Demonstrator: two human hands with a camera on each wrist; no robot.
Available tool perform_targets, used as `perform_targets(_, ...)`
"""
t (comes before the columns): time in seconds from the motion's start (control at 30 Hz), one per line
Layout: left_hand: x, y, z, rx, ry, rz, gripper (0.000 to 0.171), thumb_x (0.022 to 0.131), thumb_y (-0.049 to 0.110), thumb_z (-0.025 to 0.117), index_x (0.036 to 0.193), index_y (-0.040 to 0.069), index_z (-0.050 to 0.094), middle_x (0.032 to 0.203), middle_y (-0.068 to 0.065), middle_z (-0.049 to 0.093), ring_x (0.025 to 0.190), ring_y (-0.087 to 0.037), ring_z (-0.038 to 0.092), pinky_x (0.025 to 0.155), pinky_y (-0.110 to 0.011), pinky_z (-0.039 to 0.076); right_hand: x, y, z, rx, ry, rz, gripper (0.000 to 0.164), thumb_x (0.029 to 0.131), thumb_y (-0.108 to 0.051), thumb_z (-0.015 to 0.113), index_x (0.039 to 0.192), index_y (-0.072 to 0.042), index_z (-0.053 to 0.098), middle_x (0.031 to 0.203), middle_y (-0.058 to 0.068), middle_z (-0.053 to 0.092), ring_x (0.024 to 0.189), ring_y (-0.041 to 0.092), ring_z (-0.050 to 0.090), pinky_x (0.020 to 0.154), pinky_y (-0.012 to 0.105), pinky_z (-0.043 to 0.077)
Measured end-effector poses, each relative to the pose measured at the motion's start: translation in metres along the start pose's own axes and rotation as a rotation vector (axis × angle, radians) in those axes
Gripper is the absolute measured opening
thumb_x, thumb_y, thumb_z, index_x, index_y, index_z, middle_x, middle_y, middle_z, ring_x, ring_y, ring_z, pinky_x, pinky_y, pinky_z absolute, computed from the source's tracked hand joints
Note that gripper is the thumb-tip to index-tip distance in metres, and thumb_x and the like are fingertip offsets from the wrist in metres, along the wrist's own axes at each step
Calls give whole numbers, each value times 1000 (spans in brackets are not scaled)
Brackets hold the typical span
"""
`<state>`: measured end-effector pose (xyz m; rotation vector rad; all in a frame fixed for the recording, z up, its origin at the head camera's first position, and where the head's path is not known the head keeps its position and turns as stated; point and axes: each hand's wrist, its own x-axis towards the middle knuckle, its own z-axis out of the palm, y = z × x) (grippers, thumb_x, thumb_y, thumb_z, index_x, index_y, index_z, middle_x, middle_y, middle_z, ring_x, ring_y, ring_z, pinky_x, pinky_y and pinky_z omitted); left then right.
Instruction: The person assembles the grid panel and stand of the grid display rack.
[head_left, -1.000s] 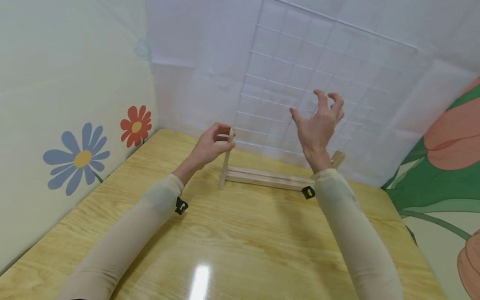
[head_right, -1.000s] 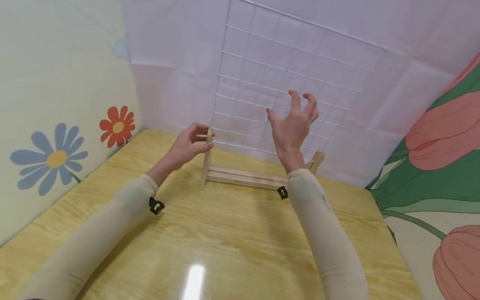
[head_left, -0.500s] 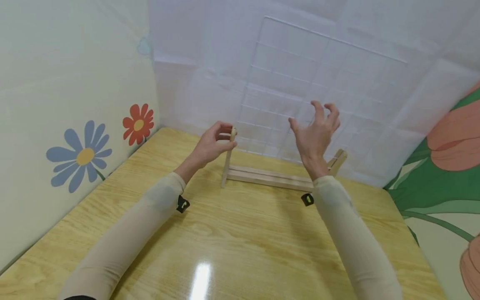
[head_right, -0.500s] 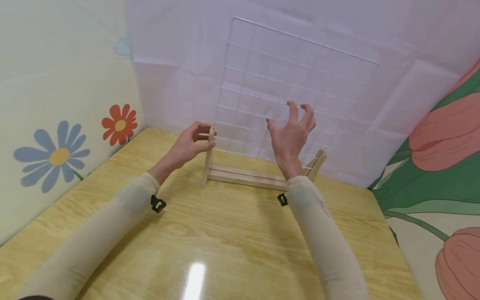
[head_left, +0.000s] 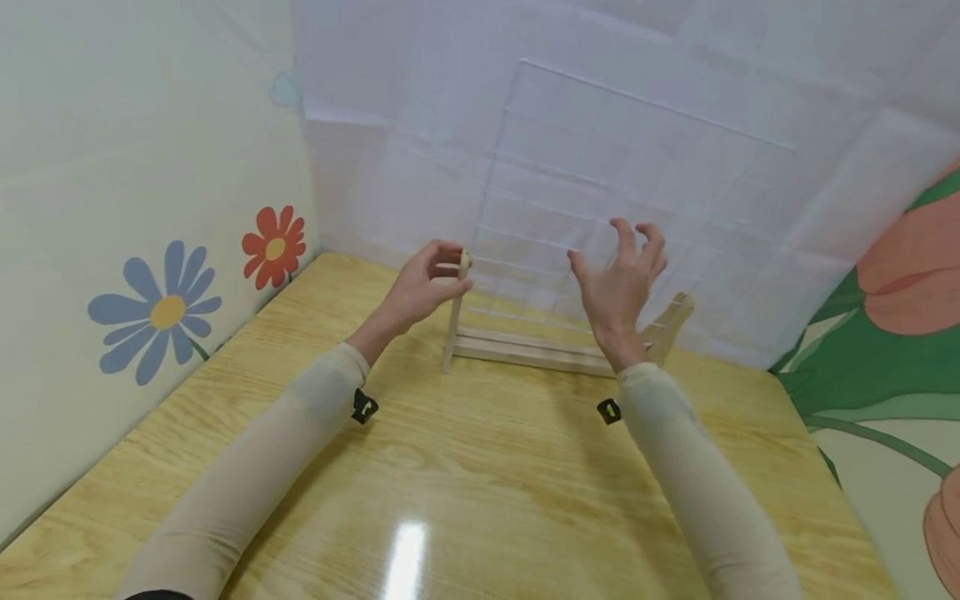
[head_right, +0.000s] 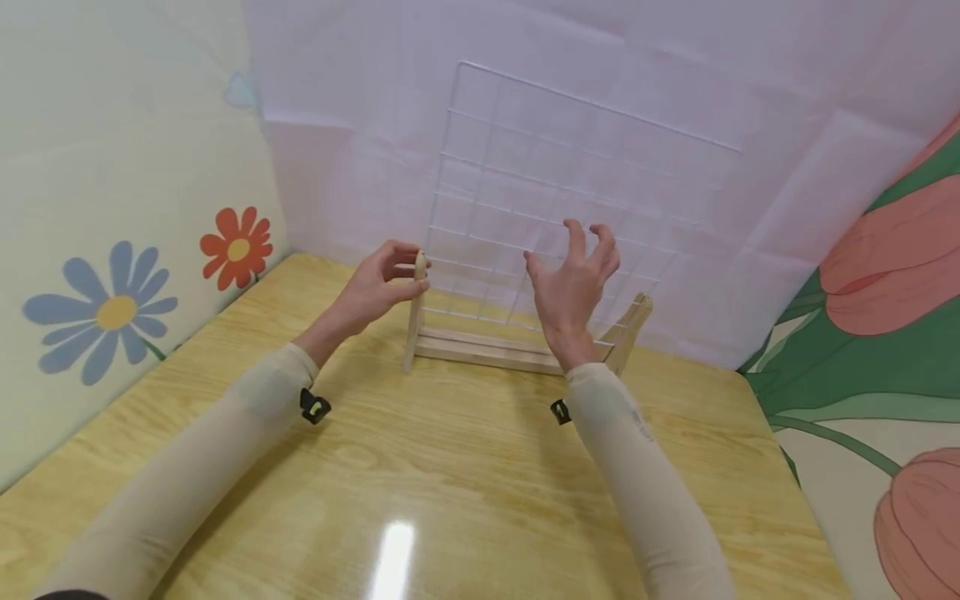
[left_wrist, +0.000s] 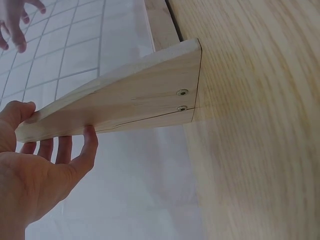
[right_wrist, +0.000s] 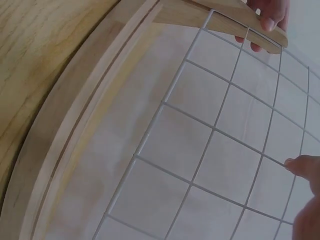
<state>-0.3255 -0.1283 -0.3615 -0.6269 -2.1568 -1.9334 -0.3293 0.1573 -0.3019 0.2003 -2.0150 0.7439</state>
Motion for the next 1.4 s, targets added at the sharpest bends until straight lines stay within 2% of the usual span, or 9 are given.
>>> perform_targets(0.33,-4,0,-4,-3,0,-13,50,95,8,74,139,4,49,136,-13,56,123,-32,55,97,-48,51,-24,5,12,1,-39,6,61,79,-34,90,129,-12,63,138,11,39,128,37,36,74,42,56)
perform_targets(0.67,-4,4,-7,6,-6,-26,54,95,4,71,142,0,45,140,-19,52,126,-36,52,99,-50,49,-35,6,16,13,-26,-26,61,78,-30,92,128,-10,62,139,16,40,129,38,35,77,44,58)
perform_targets(0.87,-1,5,0,4,-37,-33,54,96,3,70,143,-1,44,140,-20,51,127,-37,51,99,-50,49,-42,12,11,6,-11,-14,62,76,-25,93,127,-10,63,138,16,41,129,38,36,76,43,58)
perform_targets(1.07,-2,4,7,-7,-50,-12,54,95,9,74,141,3,47,138,-16,54,124,-33,53,97,-49,51,-50,17,5,8,12,-3,61,77,-24,93,128,-9,62,139,16,41,130,38,36,77,43,57)
perform_targets(1.17,-8,2,7,-1,-41,-10,52,95,12,75,139,5,49,136,-13,56,123,-31,55,96,-49,52,-57,18,3,18,-28,-11,63,81,-26,89,134,-11,59,144,14,37,136,36,31,82,43,56)
perform_targets(1.27,-17,1,6,33,-42,-13,52,95,14,75,139,5,49,135,-13,57,123,-31,55,98,-50,51,-69,20,-8,24,-129,-47,68,87,-23,83,146,-13,51,153,13,30,145,32,21,95,47,51)
perform_targets(1.33,-24,0,5,102,-53,-5,53,96,16,74,140,4,47,135,-15,57,123,-32,55,99,-51,49,-79,20,-23,42,-222,-67,74,90,-21,79,154,-14,43,160,12,24,149,31,15,105,54,42)
perform_targets(1.4,-34,3,1,256,-60,25,57,97,22,73,144,5,45,137,-15,55,126,-32,53,102,-51,46,-88,17,-44,75,-309,-68,81,91,-20,77,160,-14,33,165,12,19,151,30,13,111,58,33)
